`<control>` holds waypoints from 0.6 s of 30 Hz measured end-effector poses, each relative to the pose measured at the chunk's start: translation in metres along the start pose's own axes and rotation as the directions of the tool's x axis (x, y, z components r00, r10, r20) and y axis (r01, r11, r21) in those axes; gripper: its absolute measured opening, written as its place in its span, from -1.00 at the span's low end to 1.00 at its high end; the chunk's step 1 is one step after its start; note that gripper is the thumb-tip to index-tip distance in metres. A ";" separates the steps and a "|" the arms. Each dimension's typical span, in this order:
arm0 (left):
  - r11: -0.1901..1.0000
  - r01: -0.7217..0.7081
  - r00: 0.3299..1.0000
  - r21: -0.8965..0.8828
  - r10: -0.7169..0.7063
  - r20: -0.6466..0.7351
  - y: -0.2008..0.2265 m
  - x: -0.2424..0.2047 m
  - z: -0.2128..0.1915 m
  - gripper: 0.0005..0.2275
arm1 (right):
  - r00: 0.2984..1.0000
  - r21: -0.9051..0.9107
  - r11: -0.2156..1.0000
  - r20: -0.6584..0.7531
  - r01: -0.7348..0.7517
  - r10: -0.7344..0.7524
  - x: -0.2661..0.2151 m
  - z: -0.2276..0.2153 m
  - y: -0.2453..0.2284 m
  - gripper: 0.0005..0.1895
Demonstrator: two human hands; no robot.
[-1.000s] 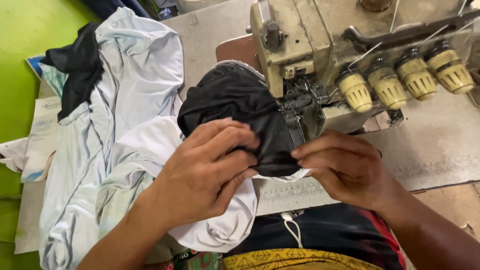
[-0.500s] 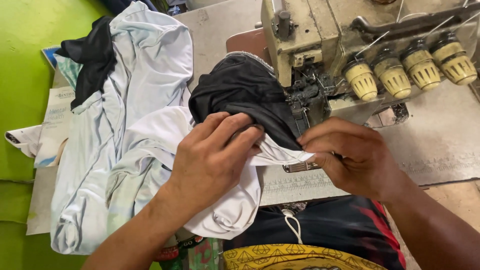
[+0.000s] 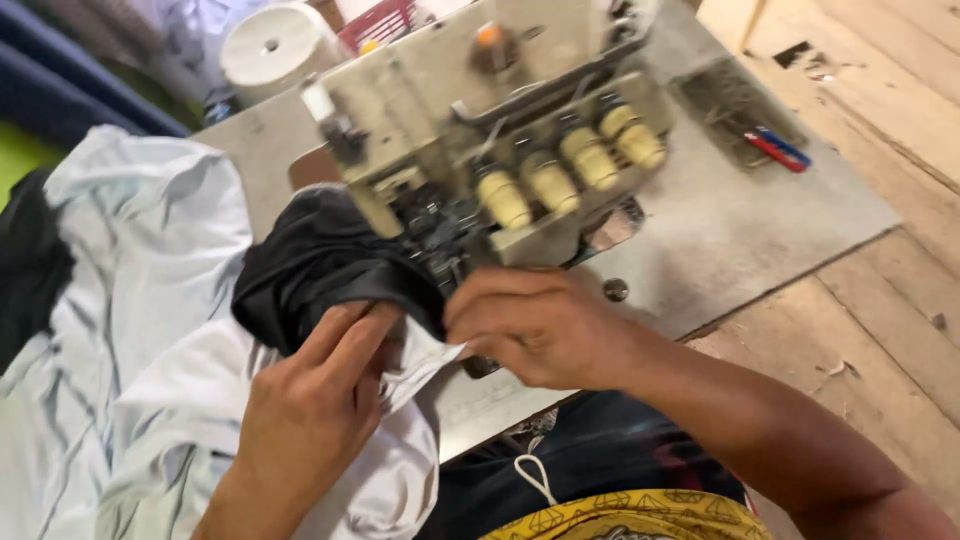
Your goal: Threading an industrial overlock sewing machine using tweezers and pliers to guide thread through various needles and tensioners.
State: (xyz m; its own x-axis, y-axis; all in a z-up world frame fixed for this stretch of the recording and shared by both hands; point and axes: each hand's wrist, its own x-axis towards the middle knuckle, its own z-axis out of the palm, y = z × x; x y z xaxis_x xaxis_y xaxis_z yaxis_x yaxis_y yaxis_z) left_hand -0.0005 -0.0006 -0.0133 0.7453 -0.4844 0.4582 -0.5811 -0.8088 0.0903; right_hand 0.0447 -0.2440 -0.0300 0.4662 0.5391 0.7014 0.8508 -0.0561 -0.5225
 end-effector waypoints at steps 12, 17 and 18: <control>0.955 -0.220 0.974 -0.199 0.228 0.015 0.014 0.021 -0.059 -0.88 | 0.997 0.089 0.996 0.073 -0.031 0.024 -0.002 -0.005 0.004 -0.82; 0.945 -0.267 0.958 -0.187 0.281 0.052 0.027 0.014 -0.071 -0.93 | 0.986 -0.013 1.000 0.166 -0.028 0.030 0.002 -0.002 0.002 -0.87; 0.942 -0.273 0.957 -0.195 0.286 0.046 0.028 0.014 -0.070 -0.92 | 0.982 -0.036 0.999 0.185 -0.033 0.039 0.002 -0.003 0.000 -0.86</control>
State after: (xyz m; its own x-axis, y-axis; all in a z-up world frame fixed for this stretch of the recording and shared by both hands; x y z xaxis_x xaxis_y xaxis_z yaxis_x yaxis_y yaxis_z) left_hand -0.0295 -0.0070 0.0576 0.5617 -0.7104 0.4241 -0.8144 -0.5649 0.1326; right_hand 0.0466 -0.2455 -0.0267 0.4463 0.6830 0.5782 0.8429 -0.1039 -0.5279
